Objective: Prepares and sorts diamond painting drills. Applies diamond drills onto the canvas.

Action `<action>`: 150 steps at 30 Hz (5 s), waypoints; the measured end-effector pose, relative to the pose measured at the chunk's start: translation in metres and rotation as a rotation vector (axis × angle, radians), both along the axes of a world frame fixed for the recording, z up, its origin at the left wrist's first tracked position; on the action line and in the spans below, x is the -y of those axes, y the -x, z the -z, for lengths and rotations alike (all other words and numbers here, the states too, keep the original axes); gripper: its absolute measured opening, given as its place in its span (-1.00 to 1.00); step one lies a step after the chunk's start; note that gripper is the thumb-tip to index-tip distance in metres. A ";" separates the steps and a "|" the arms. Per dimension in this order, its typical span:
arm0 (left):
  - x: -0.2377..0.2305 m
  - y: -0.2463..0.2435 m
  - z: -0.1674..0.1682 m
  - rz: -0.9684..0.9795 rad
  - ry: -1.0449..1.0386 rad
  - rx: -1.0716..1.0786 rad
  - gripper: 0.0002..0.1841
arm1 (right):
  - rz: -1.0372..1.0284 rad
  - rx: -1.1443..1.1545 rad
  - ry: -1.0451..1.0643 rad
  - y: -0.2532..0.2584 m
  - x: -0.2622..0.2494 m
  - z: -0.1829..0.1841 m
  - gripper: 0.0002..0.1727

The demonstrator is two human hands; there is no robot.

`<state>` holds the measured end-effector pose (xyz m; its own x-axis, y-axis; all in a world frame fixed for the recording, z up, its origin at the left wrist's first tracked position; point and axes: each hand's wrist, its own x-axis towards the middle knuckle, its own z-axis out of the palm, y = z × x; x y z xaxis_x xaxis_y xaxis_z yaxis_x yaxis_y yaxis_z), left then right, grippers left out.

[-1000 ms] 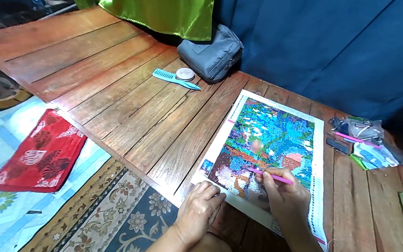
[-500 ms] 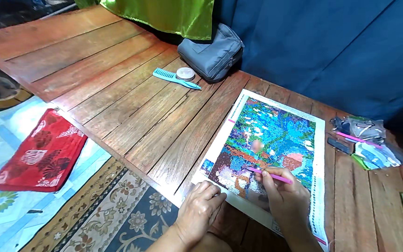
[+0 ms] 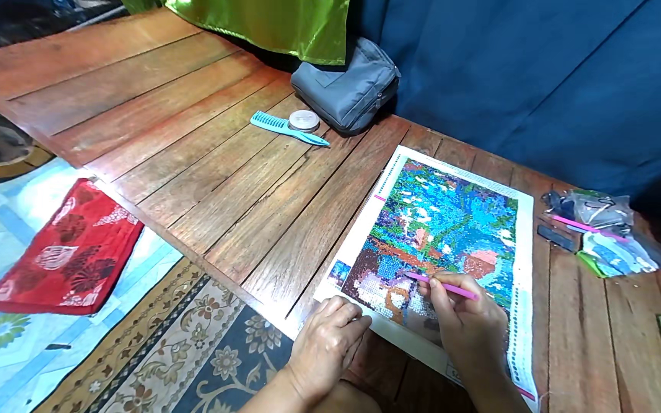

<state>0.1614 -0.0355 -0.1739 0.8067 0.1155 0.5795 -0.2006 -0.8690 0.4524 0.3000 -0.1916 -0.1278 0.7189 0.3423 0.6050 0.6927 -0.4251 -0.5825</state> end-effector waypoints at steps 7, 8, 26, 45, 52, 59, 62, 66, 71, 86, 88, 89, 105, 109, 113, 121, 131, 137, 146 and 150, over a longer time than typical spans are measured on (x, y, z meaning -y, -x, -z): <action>0.000 0.000 0.000 -0.002 -0.002 -0.001 -0.76 | -0.009 0.003 -0.009 -0.001 0.000 0.000 -0.76; 0.000 0.000 0.000 -0.001 0.000 -0.001 -0.77 | -0.011 0.003 -0.012 -0.001 0.000 0.001 -0.76; 0.000 0.000 0.000 -0.001 0.013 -0.007 -0.77 | -0.017 -0.044 -0.038 0.001 0.002 0.000 -0.75; 0.000 0.000 0.000 -0.008 0.008 -0.006 -0.77 | -0.021 -0.029 -0.032 0.001 -0.001 -0.001 -0.76; 0.001 0.000 0.001 -0.007 0.013 -0.002 -0.78 | -0.022 -0.035 -0.013 0.002 -0.001 -0.001 -0.76; 0.000 0.000 0.001 -0.005 0.012 -0.009 -0.77 | -0.021 0.010 0.018 0.002 -0.002 -0.001 -0.76; 0.001 0.000 0.001 -0.009 0.010 -0.009 -0.77 | -0.029 0.015 0.015 0.002 -0.001 0.000 -0.76; 0.000 0.000 0.001 -0.011 0.012 -0.007 -0.78 | -0.030 0.029 0.003 0.001 -0.001 0.001 -0.77; 0.000 0.000 0.000 -0.008 0.017 -0.010 -0.77 | -0.046 0.018 -0.017 0.001 -0.001 0.002 -0.78; 0.001 0.000 0.000 -0.011 0.015 -0.014 -0.76 | -0.025 0.029 0.000 0.001 -0.001 0.000 -0.77; 0.001 0.000 0.000 -0.014 0.009 -0.012 -0.76 | -0.020 0.015 0.003 0.000 0.000 0.001 -0.76; 0.001 0.000 0.000 -0.014 0.008 -0.014 -0.76 | -0.019 0.002 0.003 0.000 0.001 0.002 -0.76; 0.001 0.000 0.001 -0.009 0.026 -0.007 -0.77 | -0.034 -0.094 -0.071 0.002 0.004 -0.003 -0.77; 0.001 0.000 0.001 -0.011 0.022 -0.011 -0.77 | -0.038 -0.090 -0.081 0.002 0.004 -0.002 -0.78; 0.001 0.000 0.001 -0.009 0.023 -0.009 -0.77 | -0.047 -0.096 -0.084 0.002 0.003 -0.003 -0.77; 0.000 0.000 0.001 -0.011 0.026 -0.011 -0.76 | -0.050 -0.090 -0.064 0.002 0.002 -0.001 -0.77; 0.001 0.000 0.001 -0.017 0.017 -0.008 -0.77 | -0.037 -0.093 -0.081 0.003 0.002 -0.003 -0.77; 0.000 0.000 0.001 -0.015 0.019 -0.009 -0.77 | -0.056 -0.073 -0.113 0.001 0.002 -0.003 -0.77; 0.000 0.001 0.002 -0.010 0.022 -0.012 -0.77 | -0.037 -0.099 -0.076 0.001 0.001 -0.002 -0.76; 0.001 0.000 0.001 -0.013 0.017 -0.017 -0.77 | -0.033 -0.088 -0.074 0.001 0.001 -0.003 -0.76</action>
